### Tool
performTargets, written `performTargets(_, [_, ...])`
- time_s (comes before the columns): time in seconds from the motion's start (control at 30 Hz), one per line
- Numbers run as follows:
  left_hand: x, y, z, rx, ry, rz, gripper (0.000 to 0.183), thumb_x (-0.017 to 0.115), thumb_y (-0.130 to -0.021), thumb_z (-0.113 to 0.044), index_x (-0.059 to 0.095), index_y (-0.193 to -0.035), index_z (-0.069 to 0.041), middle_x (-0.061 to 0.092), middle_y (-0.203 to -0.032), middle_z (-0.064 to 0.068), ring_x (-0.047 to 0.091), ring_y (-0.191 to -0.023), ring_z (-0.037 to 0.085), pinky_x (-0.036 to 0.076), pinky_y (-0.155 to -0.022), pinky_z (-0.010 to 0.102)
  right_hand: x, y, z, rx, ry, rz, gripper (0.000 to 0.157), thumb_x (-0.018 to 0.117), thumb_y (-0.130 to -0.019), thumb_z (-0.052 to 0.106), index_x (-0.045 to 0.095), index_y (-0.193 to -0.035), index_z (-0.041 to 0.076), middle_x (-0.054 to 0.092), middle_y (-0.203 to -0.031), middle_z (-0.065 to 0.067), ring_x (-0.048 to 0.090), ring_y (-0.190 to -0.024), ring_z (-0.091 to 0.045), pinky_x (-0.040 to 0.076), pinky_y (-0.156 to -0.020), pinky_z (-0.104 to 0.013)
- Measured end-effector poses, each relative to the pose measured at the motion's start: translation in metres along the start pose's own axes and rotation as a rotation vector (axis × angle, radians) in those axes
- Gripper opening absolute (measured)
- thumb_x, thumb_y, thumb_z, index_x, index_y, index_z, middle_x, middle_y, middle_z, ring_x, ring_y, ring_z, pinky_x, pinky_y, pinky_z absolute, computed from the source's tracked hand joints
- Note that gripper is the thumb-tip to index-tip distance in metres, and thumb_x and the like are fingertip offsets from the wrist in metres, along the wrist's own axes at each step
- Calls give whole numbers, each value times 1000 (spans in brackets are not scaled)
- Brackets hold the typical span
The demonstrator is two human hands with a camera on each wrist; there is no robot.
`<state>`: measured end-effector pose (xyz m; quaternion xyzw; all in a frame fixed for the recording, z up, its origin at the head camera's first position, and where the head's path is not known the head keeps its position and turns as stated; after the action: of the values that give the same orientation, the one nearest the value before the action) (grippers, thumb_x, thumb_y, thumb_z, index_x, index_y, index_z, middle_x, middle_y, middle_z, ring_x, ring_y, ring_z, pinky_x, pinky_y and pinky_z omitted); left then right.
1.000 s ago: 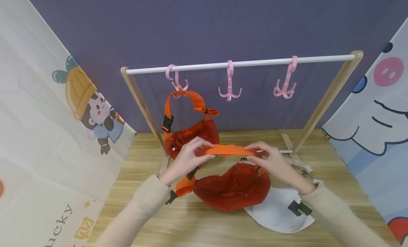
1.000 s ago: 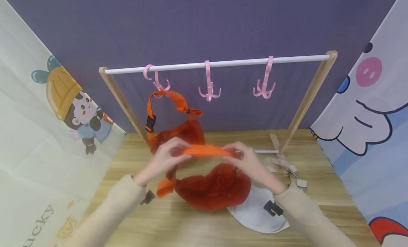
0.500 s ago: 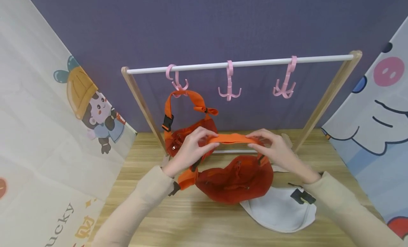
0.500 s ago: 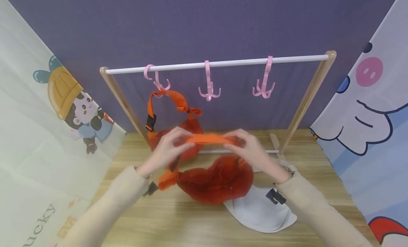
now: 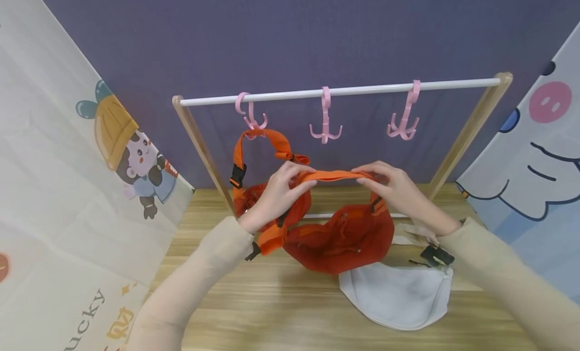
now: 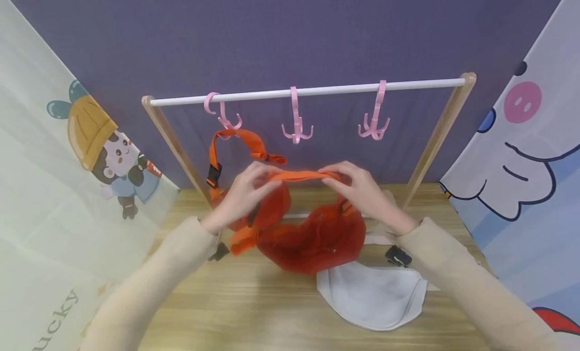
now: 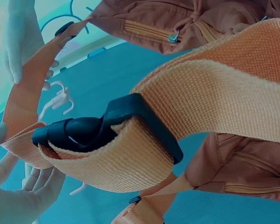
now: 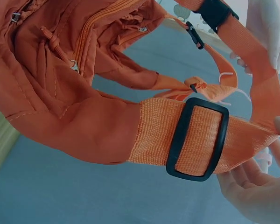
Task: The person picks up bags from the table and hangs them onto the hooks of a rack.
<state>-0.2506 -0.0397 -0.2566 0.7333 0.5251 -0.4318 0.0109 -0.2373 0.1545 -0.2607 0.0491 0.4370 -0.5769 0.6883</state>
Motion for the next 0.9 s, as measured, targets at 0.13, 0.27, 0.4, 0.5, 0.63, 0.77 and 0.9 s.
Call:
performTargets(0.13, [-2,-9,-3,-2,-11,4,27,59,-85,-26,61,-108,-13,50,-96,3,44,-76,15,39,-66,28,-7,-9,-1,17,18,-4,26,56,-87,20,62,-111,12,59,-103,-2,55,-82,-9,44,-68,-17])
performTargets(0.27, [-5,-18,-6,-6,-8,-4,27,58,-85,-27,62,-108,-13,50,-92,3,42,-73,16,37,-63,28,-16,-18,-1,26,33,-15,27,55,-88,21,61,-112,11,59,-105,-4,54,-83,-8,42,-70,-15])
performTargets(0.4, [-7,-25,-7,-11,14,-17,27,57,-86,-28,62,-108,-13,51,-91,3,44,-76,15,39,-66,31,-24,-26,0,30,41,-29,28,53,-89,24,61,-112,11,60,-105,-4,54,-83,-8,41,-68,-15])
performTargets(0.5, [-9,-30,-8,-21,16,-27,27,57,-86,-28,62,-108,-13,51,-92,3,44,-77,16,38,-67,29,-29,-34,2,16,49,-43,28,52,-89,23,62,-111,10,60,-104,-6,53,-81,-7,40,-67,-16])
performTargets(0.63, [-14,-37,-9,-28,5,-67,27,57,-86,-26,62,-108,-11,51,-89,5,44,-75,16,37,-66,26,-35,-46,7,-25,79,-72,26,51,-90,19,63,-109,6,60,-99,-9,50,-78,-11,39,-65,-17])
performTargets(0.77, [-18,-43,-9,-47,15,-107,26,56,-87,-26,62,-108,-11,51,-87,5,44,-74,16,36,-64,26,-39,-58,9,-29,101,-87,26,49,-91,20,62,-109,6,59,-98,-11,46,-74,-17,36,-61,-20])
performTargets(0.9, [-20,-49,-6,-69,37,-127,27,55,-87,-27,62,-109,-13,51,-89,5,45,-76,16,37,-63,26,-40,-67,8,-8,116,-83,28,47,-92,22,62,-110,7,56,-89,-11,42,-66,-19,33,-56,-25])
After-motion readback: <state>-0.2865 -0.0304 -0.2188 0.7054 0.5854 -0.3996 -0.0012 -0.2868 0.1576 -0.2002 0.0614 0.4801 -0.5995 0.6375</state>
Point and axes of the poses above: each hand's wrist, its own y-axis away from the middle knuckle, its own x-axis out of the palm, z = x × y, the point moved 8 cm from there along -y, towards the middle knuckle
